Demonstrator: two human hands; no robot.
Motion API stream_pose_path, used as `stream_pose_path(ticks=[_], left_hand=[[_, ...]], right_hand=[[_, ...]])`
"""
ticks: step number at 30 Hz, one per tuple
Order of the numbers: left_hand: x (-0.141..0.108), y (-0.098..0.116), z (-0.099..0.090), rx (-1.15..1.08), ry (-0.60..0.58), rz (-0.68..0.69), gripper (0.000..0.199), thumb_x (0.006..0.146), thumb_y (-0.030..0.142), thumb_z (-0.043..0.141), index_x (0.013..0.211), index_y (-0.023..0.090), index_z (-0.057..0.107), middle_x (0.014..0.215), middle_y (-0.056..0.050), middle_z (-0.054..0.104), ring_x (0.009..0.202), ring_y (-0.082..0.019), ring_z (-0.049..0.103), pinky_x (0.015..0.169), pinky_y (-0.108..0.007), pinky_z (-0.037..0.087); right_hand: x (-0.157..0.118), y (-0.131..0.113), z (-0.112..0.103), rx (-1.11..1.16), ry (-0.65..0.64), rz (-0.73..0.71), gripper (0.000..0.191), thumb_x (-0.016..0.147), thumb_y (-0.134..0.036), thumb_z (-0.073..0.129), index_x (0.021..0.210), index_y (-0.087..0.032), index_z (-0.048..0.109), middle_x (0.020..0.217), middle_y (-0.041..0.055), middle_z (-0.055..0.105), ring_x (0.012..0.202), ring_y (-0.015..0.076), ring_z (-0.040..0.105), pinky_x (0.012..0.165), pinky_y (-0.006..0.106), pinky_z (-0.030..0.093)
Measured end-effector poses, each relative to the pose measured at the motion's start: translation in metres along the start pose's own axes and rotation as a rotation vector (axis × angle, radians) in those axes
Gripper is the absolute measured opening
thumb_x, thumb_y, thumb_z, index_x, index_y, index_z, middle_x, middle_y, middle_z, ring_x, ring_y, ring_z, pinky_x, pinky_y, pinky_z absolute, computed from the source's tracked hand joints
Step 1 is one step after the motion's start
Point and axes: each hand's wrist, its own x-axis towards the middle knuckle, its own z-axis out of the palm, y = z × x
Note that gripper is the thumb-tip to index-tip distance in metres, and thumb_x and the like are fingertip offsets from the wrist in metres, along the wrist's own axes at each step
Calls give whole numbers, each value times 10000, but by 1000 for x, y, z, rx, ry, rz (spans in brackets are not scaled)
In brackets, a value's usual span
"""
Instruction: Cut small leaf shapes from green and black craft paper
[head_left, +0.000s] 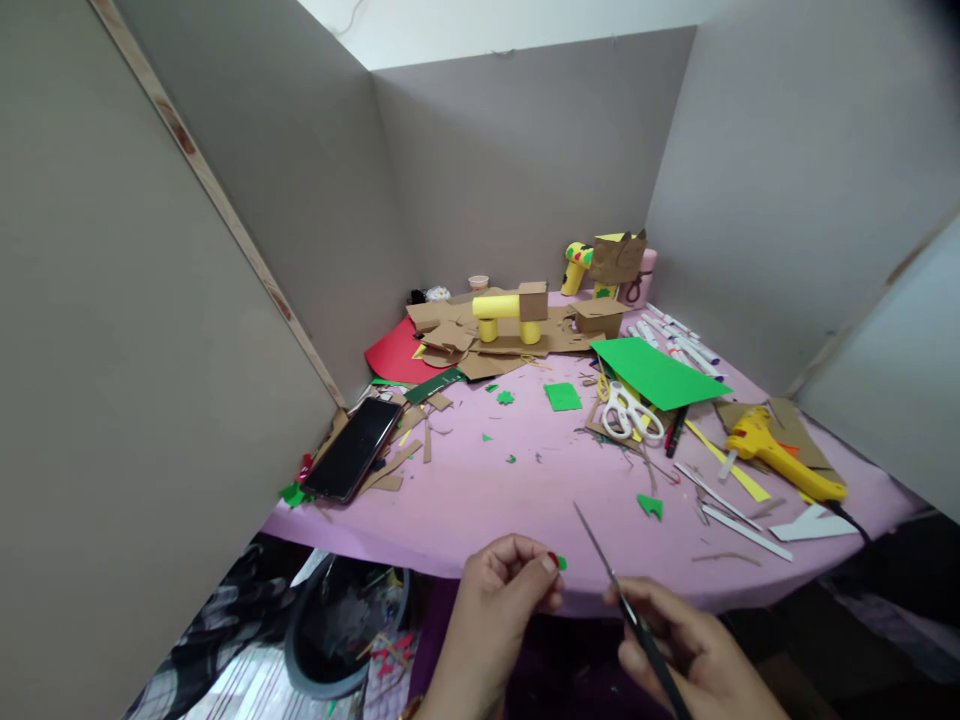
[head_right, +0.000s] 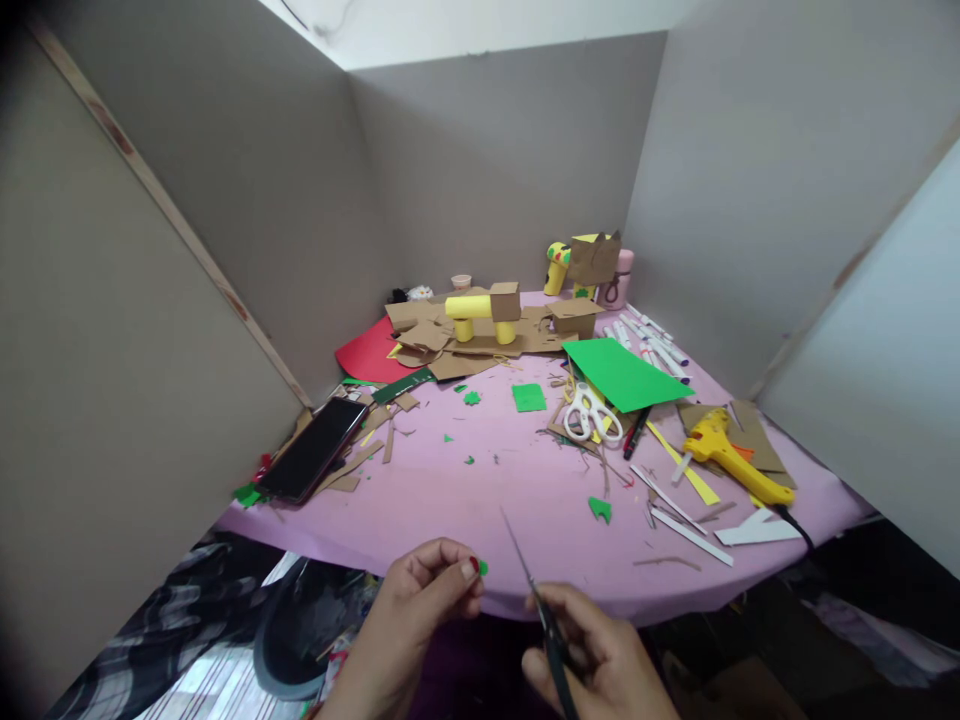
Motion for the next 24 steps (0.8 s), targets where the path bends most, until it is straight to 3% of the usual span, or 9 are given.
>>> stream_pose_path(ticks=[6,10,14,16,18,21,24], left_hand=[[-1,-4,1,-115,17,-36,243,632,351,734,609,137,622,564,-15,652,473,-87,529,511,-202,392],[3,-9,-1,-171,33,-53,278,592,364,767,598,136,608,541,-6,646,447,-78,528,490,-192,397],[11,-13,-3,-186,54,-74,330,549,396,793,578,135,594,517,0,635,423,-70,518,465,-182,393],[14,-15,-2,-198,71,-86,341,525,397,806,581,135,596,510,6,628,418,-68,511,466,-185,398],[17,-17,1,-208,82,-89,343,502,385,819,585,133,602,504,12,620,417,-67,507,472,-186,398],[18,-21,4,-202,78,-58,319,504,358,818,590,134,608,516,15,615,441,-69,504,492,-186,390],[18,-25,4,-113,26,22,272,576,357,769,579,144,601,494,23,579,459,-84,482,499,-199,375]], right_hand=[[38,2,-40,-598,235,-115,397,799,-256,498,1187,-190,549,1085,111,688,793,250,682,729,359,517],[59,13,-52,-870,264,-234,328,824,-222,446,1100,-183,619,1038,123,689,859,273,666,740,383,520],[69,21,-54,-948,303,-263,277,824,-207,444,958,-202,686,1024,148,661,929,318,618,697,403,517],[66,14,-49,-901,342,-265,244,827,-239,460,902,-200,689,996,158,648,940,332,593,694,411,504],[58,-1,-35,-677,332,-266,224,853,-283,459,828,-201,666,859,115,647,842,280,601,698,372,491],[46,-26,-8,-179,24,-171,273,891,-373,449,758,-192,606,697,20,611,653,183,579,588,258,460],[42,-37,12,93,-57,-119,316,882,-422,460,697,-182,547,625,-30,521,606,145,505,576,233,407]])
